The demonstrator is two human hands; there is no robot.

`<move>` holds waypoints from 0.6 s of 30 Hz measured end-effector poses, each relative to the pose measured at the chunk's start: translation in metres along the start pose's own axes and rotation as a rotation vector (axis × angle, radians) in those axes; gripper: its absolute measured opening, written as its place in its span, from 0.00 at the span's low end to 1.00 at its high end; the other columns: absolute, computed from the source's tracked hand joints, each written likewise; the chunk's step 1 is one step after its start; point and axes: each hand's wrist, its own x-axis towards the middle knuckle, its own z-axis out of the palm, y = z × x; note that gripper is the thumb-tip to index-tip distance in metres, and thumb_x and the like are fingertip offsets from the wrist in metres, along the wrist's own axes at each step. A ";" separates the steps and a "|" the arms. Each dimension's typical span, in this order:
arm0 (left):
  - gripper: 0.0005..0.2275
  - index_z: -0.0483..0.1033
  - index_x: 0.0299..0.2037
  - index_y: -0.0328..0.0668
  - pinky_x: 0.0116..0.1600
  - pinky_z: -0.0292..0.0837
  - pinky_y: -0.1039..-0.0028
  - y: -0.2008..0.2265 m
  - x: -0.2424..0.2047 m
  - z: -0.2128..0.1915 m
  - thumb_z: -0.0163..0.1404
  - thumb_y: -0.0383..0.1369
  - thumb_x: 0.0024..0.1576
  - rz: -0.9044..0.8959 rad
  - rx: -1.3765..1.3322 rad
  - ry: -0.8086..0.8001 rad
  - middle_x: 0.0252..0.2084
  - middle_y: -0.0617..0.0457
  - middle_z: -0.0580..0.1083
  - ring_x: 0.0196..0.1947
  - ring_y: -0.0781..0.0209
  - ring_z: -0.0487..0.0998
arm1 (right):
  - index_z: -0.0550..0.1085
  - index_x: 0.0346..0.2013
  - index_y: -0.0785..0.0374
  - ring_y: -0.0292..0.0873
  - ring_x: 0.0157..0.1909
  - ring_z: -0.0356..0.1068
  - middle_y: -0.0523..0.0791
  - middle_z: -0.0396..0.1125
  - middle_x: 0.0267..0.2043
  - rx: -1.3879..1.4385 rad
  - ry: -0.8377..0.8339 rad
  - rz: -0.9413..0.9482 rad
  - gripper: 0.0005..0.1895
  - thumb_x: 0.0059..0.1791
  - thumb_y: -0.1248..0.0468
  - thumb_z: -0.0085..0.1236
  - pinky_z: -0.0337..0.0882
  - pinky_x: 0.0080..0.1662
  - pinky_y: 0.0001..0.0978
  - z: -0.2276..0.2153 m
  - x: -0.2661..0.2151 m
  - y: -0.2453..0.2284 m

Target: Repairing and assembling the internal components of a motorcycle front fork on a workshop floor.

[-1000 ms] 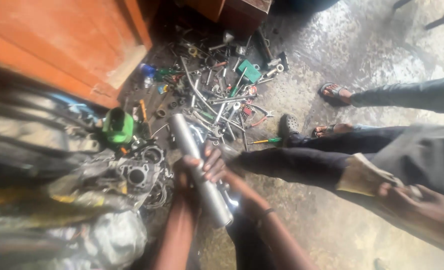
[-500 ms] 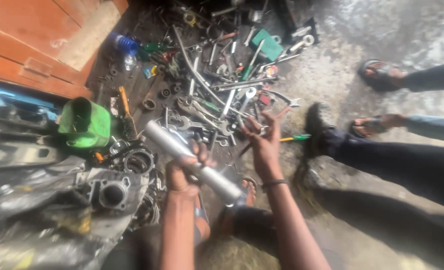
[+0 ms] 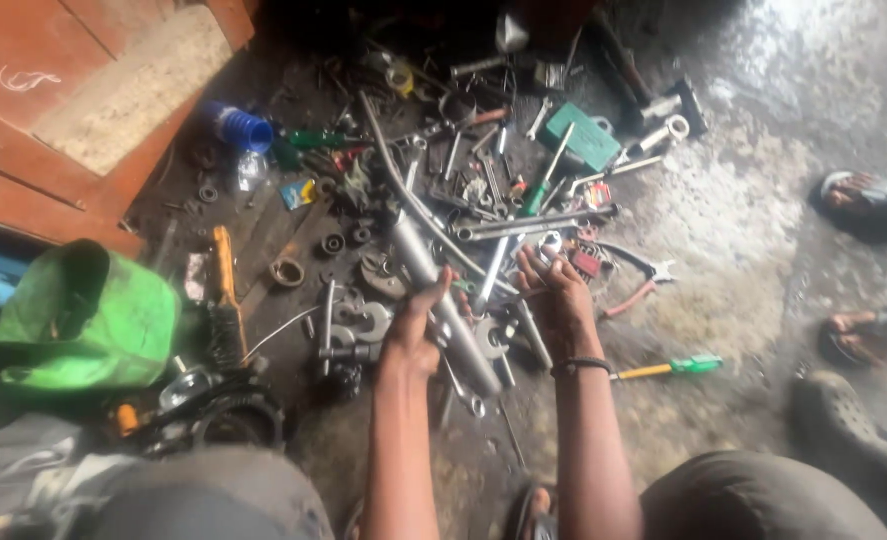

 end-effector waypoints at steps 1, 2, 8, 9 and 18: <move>0.20 0.74 0.46 0.40 0.37 0.76 0.66 0.001 0.019 -0.002 0.64 0.40 0.49 0.019 0.003 -0.015 0.33 0.49 0.76 0.31 0.56 0.78 | 0.58 0.69 0.70 0.57 0.69 0.64 0.56 0.63 0.68 0.000 -0.020 -0.014 0.24 0.58 0.65 0.38 0.68 0.62 0.47 -0.008 0.017 0.004; 0.21 0.74 0.45 0.40 0.37 0.77 0.66 0.003 0.031 -0.005 0.63 0.45 0.50 0.019 0.086 0.012 0.32 0.50 0.75 0.30 0.57 0.78 | 0.59 0.68 0.69 0.56 0.66 0.65 0.57 0.64 0.66 -0.005 0.021 -0.027 0.23 0.58 0.64 0.37 0.69 0.59 0.45 -0.015 0.030 0.010; 0.25 0.76 0.41 0.41 0.35 0.76 0.67 0.003 0.028 0.001 0.59 0.57 0.50 0.042 0.057 -0.032 0.29 0.51 0.75 0.27 0.58 0.78 | 0.63 0.62 0.69 0.47 0.54 0.75 0.56 0.69 0.58 0.064 0.154 -0.213 0.18 0.56 0.69 0.43 0.76 0.51 0.37 -0.003 0.041 0.018; 0.26 0.74 0.39 0.42 0.35 0.77 0.66 0.001 0.021 0.000 0.59 0.58 0.49 0.053 -0.044 -0.052 0.29 0.50 0.75 0.28 0.57 0.79 | 0.64 0.61 0.70 0.48 0.51 0.77 0.57 0.70 0.55 0.071 0.220 -0.234 0.19 0.54 0.75 0.48 0.78 0.51 0.36 0.000 0.041 0.021; 0.34 0.79 0.49 0.35 0.33 0.78 0.62 0.007 -0.007 -0.010 0.57 0.60 0.47 0.036 -0.052 -0.072 0.33 0.48 0.80 0.31 0.56 0.82 | 0.68 0.48 0.65 0.47 0.44 0.77 0.51 0.73 0.41 0.544 0.535 -0.269 0.10 0.56 0.70 0.38 0.80 0.44 0.42 -0.062 0.050 -0.004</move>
